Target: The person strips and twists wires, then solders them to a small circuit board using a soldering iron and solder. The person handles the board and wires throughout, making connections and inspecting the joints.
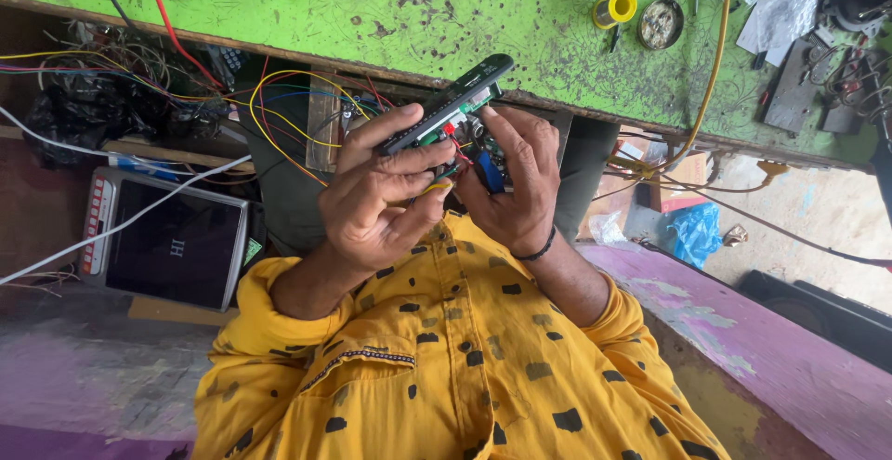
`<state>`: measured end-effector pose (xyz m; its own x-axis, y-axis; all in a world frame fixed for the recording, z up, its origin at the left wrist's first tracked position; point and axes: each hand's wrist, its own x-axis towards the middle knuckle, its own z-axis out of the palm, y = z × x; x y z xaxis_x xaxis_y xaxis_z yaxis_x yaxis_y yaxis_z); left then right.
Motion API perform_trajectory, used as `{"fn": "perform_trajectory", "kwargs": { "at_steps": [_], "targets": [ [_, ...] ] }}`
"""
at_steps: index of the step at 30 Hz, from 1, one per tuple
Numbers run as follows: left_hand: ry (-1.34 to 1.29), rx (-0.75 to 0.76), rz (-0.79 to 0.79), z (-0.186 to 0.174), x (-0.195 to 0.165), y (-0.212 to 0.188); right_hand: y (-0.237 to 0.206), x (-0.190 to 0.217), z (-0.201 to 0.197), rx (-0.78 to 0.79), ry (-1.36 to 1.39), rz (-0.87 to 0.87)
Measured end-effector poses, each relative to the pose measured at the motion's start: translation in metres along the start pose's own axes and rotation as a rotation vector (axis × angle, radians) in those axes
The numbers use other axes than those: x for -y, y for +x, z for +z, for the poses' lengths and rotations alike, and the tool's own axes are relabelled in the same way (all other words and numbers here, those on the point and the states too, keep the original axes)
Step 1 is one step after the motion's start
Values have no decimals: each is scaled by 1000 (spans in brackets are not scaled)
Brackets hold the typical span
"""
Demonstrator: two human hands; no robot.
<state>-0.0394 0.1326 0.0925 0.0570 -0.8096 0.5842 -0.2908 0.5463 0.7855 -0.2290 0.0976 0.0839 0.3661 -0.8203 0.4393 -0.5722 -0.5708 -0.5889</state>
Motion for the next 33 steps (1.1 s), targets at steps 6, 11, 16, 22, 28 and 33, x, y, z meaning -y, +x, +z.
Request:
{"fn": "perform_trajectory", "kwargs": {
  "at_steps": [6, 11, 16, 22, 28, 33],
  "targets": [
    [35, 6, 21, 0, 1, -1, 1, 3, -2, 11, -25, 6],
    [30, 7, 18, 1, 1, -2, 2, 3, -3, 4, -13, -26],
    [3, 13, -4, 1, 2, -3, 1, 3, -4, 32, -12, -6],
    [-95, -20, -97, 2, 0, -5, 0, 3, -4, 19, -18, -11],
    [-160, -27, -113, 3, 2, -7, 0, 1, -6, 52, -12, 13],
    [-163, -35, -125, 4, 2, -7, -1, 1, -5, 44, -22, 19]
  ]
}}
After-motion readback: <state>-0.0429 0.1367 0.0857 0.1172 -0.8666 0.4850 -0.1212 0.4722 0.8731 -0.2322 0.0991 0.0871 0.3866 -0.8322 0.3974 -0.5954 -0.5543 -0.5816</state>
